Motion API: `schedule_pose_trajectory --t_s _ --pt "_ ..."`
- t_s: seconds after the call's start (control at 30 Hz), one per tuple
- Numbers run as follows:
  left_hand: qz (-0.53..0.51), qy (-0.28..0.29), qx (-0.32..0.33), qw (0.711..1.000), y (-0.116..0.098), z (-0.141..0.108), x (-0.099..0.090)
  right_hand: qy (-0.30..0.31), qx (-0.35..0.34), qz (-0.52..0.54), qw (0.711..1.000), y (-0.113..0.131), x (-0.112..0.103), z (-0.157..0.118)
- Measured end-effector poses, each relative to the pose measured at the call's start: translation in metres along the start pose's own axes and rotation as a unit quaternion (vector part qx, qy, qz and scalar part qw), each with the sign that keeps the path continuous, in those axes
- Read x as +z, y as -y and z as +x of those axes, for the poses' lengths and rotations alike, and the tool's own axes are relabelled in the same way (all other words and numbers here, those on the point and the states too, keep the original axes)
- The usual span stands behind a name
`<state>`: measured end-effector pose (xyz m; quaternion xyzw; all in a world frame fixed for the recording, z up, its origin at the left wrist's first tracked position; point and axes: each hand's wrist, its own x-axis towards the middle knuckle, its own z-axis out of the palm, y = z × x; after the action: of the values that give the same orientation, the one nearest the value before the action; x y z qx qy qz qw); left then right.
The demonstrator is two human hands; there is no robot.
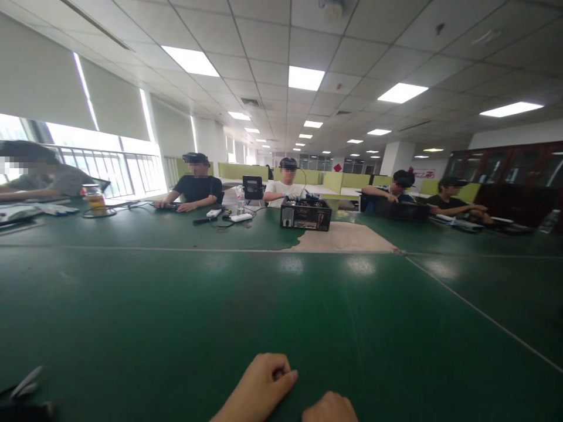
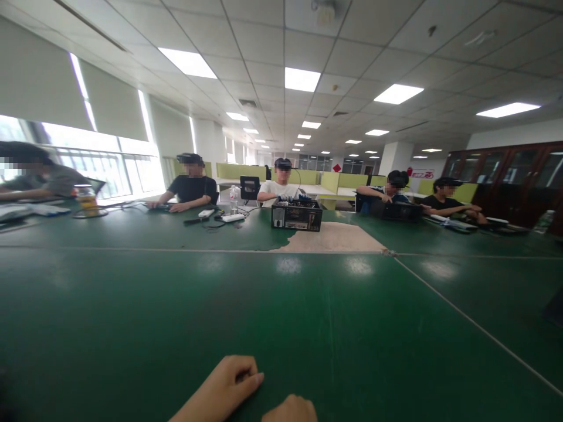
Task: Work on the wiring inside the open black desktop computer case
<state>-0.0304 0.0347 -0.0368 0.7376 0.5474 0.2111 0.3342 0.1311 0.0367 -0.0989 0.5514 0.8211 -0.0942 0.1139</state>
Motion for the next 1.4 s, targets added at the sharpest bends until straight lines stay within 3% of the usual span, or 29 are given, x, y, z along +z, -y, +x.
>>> schedule_pose_trajectory --t_s 0.1,0.47,0.73,1.0,1.4 --pt "-0.007 0.010 0.008 1.000 0.000 0.000 0.000 -0.014 -0.074 -0.021 0.997 -0.005 -0.003 -0.005" --pt "-0.004 -0.006 -0.007 1.000 -0.002 0.002 0.003 -0.057 -0.080 -0.008 0.995 -0.002 -0.004 -0.014" --pt "0.002 -0.002 -0.004 1.000 -0.002 0.003 0.005 -0.029 -0.105 0.025 0.994 -0.006 -0.005 -0.012" --pt "0.006 -0.005 -0.002 1.000 0.000 0.002 0.006 -0.038 -0.123 0.043 0.991 -0.006 -0.015 -0.022" --pt "0.003 -0.009 0.001 1.000 0.001 0.005 0.007 -0.063 -0.134 0.046 0.988 -0.007 -0.011 -0.021"
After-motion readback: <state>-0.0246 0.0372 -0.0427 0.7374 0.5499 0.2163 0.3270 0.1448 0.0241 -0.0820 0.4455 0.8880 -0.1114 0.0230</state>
